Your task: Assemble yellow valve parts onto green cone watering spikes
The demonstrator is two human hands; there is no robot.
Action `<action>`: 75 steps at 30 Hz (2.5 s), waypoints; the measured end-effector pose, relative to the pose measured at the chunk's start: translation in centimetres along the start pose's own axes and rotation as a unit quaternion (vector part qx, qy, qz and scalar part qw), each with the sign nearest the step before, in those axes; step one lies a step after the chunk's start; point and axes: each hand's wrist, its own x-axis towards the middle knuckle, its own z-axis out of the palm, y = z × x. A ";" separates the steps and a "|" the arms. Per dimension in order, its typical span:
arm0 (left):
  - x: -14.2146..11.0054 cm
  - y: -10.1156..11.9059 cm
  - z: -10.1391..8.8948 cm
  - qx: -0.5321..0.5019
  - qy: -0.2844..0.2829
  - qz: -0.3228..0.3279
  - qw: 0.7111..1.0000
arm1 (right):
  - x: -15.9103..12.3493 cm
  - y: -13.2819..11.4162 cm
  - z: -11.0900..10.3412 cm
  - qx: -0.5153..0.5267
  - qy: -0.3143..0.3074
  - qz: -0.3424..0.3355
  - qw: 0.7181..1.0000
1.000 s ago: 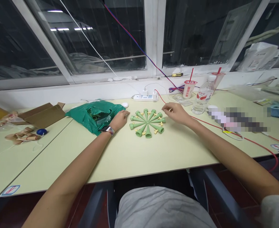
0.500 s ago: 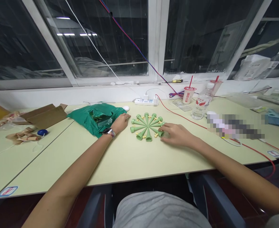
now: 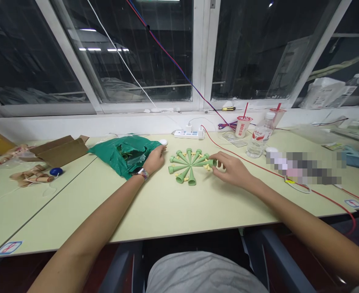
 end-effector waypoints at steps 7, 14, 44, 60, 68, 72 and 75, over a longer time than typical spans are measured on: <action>0.5 3.5 -2.5 -0.129 0.062 -0.017 0.989 | 3.7 0.0 -0.1 0.109 0.072 0.049 0.990; -2.3 12.2 -4.1 -0.168 0.014 0.143 0.975 | 6.1 -1.0 2.4 0.314 0.079 0.119 0.938; -4.6 15.9 -2.3 -0.341 0.008 0.010 0.940 | 5.3 -1.7 4.1 0.456 0.049 0.154 0.875; -6.6 17.2 -6.5 -0.330 0.033 -0.007 0.944 | 6.1 6.1 0.9 0.365 0.155 0.218 0.892; -10.3 17.7 -3.6 -0.129 -0.166 0.177 0.961 | 8.3 15.7 0.0 -0.123 -0.054 0.309 0.942; -10.9 16.4 -3.0 -0.046 -0.172 0.217 0.960 | 8.5 16.6 1.2 -0.138 -0.073 0.334 0.929; -11.1 15.4 -3.1 -0.012 -0.168 0.230 0.958 | 8.6 16.9 1.8 -0.142 -0.080 0.353 0.921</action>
